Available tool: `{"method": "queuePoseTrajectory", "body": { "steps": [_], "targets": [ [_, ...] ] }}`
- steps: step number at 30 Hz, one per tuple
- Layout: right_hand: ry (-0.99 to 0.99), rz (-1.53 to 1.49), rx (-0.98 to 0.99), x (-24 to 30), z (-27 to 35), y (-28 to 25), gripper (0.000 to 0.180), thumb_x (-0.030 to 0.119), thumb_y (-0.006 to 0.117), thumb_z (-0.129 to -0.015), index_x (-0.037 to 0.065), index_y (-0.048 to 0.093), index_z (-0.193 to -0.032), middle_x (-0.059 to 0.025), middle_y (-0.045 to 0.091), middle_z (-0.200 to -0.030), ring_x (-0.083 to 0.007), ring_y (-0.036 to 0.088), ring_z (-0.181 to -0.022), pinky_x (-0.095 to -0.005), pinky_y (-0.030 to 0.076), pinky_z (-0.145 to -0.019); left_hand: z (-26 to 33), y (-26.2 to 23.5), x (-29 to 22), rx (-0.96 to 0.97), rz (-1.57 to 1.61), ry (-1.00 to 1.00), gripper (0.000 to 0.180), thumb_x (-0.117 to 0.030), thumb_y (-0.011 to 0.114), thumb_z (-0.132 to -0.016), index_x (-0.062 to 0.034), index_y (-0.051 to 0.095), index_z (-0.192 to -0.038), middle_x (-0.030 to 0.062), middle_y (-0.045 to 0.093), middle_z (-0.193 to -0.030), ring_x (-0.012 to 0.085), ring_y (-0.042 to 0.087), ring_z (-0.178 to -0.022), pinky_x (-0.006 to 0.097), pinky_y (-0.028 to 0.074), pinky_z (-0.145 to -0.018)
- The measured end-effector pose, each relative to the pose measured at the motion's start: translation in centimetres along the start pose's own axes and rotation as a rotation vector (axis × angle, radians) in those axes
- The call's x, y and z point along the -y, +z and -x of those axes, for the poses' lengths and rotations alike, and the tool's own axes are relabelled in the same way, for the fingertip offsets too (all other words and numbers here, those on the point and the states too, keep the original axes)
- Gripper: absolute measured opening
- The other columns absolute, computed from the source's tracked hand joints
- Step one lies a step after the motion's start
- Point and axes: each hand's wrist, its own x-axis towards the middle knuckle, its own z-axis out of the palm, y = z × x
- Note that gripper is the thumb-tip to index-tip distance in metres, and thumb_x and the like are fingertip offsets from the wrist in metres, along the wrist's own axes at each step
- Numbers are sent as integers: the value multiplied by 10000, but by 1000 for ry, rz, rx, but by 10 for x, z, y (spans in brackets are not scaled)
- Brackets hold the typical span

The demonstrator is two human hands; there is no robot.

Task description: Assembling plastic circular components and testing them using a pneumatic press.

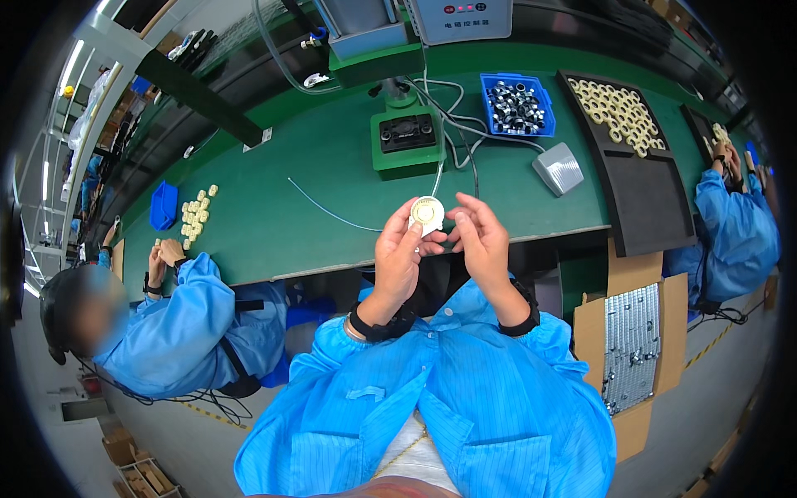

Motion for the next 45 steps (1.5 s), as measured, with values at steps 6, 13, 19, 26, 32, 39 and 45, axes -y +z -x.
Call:
{"method": "queuePoseTrajectory", "body": {
  "steps": [6,13,19,26,32,39,45],
  "targets": [
    [-72,-27,87,0,6,3,354,164,506,-989,-21,522,-1290,-85,639,-1044,-74,585,-746,-196,475,-564,3,1,-5,28,45,-80,410,-155,505,-980,30,434,-1338,101,626,-1051,122,631,-755,235,528,-594],
    [-12,-150,301,-4,13,6,492,373,416,-1020,-27,521,-1288,-84,631,-1035,-96,607,-751,-215,502,-576,6,6,-21,95,239,-165,351,-200,513,-985,21,495,-1257,70,626,-937,89,572,-600,210,464,-475],
    [20,-16,427,2,14,11,402,299,577,-945,-30,577,-1175,-46,641,-897,-59,562,-622,-196,452,-538,1,-11,-16,19,-48,4,315,-207,487,-1002,-1,492,-1241,73,628,-999,74,565,-654,202,458,-528],
    [204,-61,313,26,18,32,245,36,664,-845,-34,613,-1074,-24,630,-819,-40,526,-568,-186,405,-489,2,12,-19,-35,-82,269,332,-171,482,-1010,-19,453,-1303,59,588,-1128,87,560,-955,240,485,-799],
    [290,-226,293,32,13,21,190,62,608,-892,-32,613,-1057,-61,640,-841,-81,546,-547,-202,421,-466,5,14,-24,58,-154,204,435,-138,466,-998,-20,367,-1405,115,558,-1232,147,558,-1063,283,469,-894],
    [506,-818,237,73,-51,-53,293,141,569,-919,-29,560,-1157,-61,641,-881,-88,556,-605,-221,433,-480,-20,-66,-32,-160,-713,404,272,-85,532,-959,13,583,-1207,107,637,-1160,153,615,-986,277,496,-849],
    [86,-688,-71,102,-272,-164,203,90,525,-947,-30,521,-1111,-152,640,-974,-175,654,-845,-258,569,-685,-24,-84,-54,-202,-674,300,266,-20,554,-915,26,594,-1173,91,638,-1111,103,603,-899,234,487,-775]
  ]
}}
